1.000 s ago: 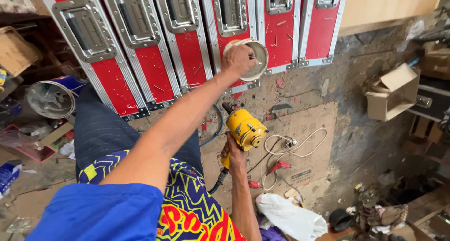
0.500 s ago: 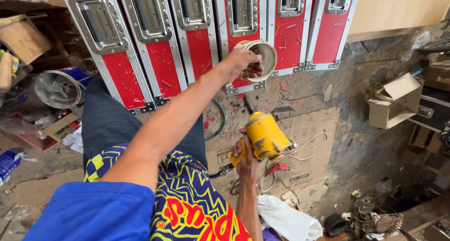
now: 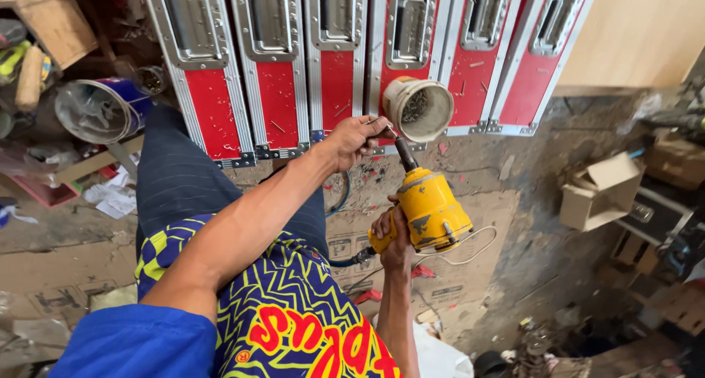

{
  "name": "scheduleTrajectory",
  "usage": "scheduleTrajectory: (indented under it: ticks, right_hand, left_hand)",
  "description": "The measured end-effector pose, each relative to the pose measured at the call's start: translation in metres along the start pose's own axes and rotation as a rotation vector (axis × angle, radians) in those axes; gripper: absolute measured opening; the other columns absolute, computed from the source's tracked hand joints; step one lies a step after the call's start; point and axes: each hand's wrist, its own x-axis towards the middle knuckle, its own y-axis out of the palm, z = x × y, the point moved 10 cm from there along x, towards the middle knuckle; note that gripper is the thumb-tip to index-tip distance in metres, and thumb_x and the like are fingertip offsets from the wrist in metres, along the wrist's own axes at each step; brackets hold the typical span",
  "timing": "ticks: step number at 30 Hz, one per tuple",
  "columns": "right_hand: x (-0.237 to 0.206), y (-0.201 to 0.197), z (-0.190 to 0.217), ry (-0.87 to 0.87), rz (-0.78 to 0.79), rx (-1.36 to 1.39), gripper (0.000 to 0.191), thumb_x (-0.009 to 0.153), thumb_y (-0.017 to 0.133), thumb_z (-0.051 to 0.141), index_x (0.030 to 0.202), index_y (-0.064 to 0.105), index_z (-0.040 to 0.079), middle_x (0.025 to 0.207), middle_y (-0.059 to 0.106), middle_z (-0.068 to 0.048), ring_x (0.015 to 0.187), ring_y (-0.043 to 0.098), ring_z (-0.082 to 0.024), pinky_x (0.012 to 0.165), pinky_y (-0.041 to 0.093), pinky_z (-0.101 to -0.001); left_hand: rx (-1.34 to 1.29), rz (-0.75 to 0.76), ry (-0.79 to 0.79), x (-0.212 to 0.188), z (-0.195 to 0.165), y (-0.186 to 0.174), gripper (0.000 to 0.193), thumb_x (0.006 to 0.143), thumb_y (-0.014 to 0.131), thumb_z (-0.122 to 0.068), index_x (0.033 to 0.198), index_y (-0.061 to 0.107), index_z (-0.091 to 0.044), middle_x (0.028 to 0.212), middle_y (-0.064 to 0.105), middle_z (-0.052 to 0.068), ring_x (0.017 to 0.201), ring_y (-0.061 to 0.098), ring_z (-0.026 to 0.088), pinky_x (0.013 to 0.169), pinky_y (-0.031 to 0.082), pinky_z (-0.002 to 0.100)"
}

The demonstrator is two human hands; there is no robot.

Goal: The person uses a pneumatic tool to drive fasteners into metal hardware on several red flight cases. They reach into a white bucket to retrieve screws and drive them into the cases to secure the handles.

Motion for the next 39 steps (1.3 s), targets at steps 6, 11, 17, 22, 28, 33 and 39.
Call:
scheduleTrajectory:
  ticks: [6, 11, 17, 22, 28, 33, 39]
  right_hand:
    - [0.007, 0.029, 0.006, 0.000, 0.053, -0.060, 0.034, 0.105, 0.054, 0.024, 0.129, 0.053, 0.000, 0.067, 0.041, -0.001, 0.056, 0.044, -0.014, 0.062, 0.044, -0.0310]
    - [0.017, 0.046, 0.000, 0.073, 0.076, -0.079, 0.032, 0.105, 0.054, 0.023, 0.128, 0.053, 0.001, 0.067, 0.039, -0.001, 0.056, 0.042, -0.013, 0.061, 0.042, -0.0302]
    - [0.022, 0.063, -0.021, 0.170, 0.070, -0.107, 0.031, 0.103, 0.053, 0.022, 0.126, 0.054, 0.002, 0.065, 0.038, -0.002, 0.055, 0.041, -0.013, 0.058, 0.041, -0.0299]
    - [0.031, 0.065, -0.036, 0.207, 0.071, -0.167, 0.031, 0.106, 0.053, 0.024, 0.128, 0.055, 0.002, 0.071, 0.038, 0.000, 0.061, 0.040, -0.011, 0.060, 0.039, -0.0290]
    - [0.061, 0.043, -0.059, 0.259, 0.087, -0.097, 0.028, 0.105, 0.054, 0.024, 0.123, 0.055, 0.002, 0.067, 0.038, -0.002, 0.057, 0.041, -0.014, 0.060, 0.042, -0.0310]
    - [0.109, 0.025, -0.089, 0.252, 0.180, -0.028, 0.041, 0.103, 0.050, 0.019, 0.142, 0.055, 0.005, 0.076, 0.039, 0.000, 0.065, 0.041, -0.013, 0.066, 0.042, -0.0291]
    - [0.175, 0.028, -0.099, 0.152, -0.036, -0.237, 0.023, 0.103, 0.062, 0.010, 0.121, 0.065, -0.006, 0.071, 0.048, -0.005, 0.056, 0.043, -0.014, 0.051, 0.039, -0.0306]
  left_hand:
    - [-0.030, 0.012, 0.077, -0.009, -0.025, -0.017, 0.019, 0.097, 0.071, -0.025, 0.103, 0.068, -0.007, 0.094, 0.077, 0.004, 0.055, 0.047, 0.001, 0.045, 0.039, 0.015]
    - [-0.079, -0.024, 0.094, -0.012, -0.039, -0.038, 0.017, 0.097, 0.068, -0.024, 0.103, 0.069, -0.008, 0.094, 0.078, 0.005, 0.052, 0.046, 0.001, 0.043, 0.036, 0.015]
    - [-0.035, -0.084, 0.118, -0.008, -0.028, -0.071, 0.017, 0.096, 0.070, -0.023, 0.103, 0.073, -0.007, 0.087, 0.072, 0.003, 0.054, 0.049, 0.003, 0.044, 0.039, 0.019]
    - [0.078, -0.155, 0.138, 0.000, -0.020, -0.092, 0.023, 0.091, 0.077, -0.031, 0.103, 0.076, -0.012, 0.083, 0.066, -0.001, 0.056, 0.045, 0.005, 0.053, 0.045, 0.025]
    - [0.361, -0.186, 0.129, 0.011, -0.055, -0.109, 0.021, 0.089, 0.079, -0.033, 0.099, 0.079, -0.014, 0.078, 0.065, -0.004, 0.055, 0.046, 0.002, 0.051, 0.037, 0.022]
    - [0.329, -0.211, 0.073, 0.056, -0.072, -0.120, 0.018, 0.087, 0.080, -0.025, 0.098, 0.072, -0.013, 0.061, 0.059, -0.004, 0.041, 0.036, 0.006, 0.037, 0.024, 0.024]
    - [0.090, -0.394, 0.306, 0.102, -0.101, -0.128, 0.020, 0.093, 0.073, -0.021, 0.091, 0.063, -0.003, 0.059, 0.049, 0.001, 0.040, 0.038, 0.009, 0.034, 0.025, 0.029]
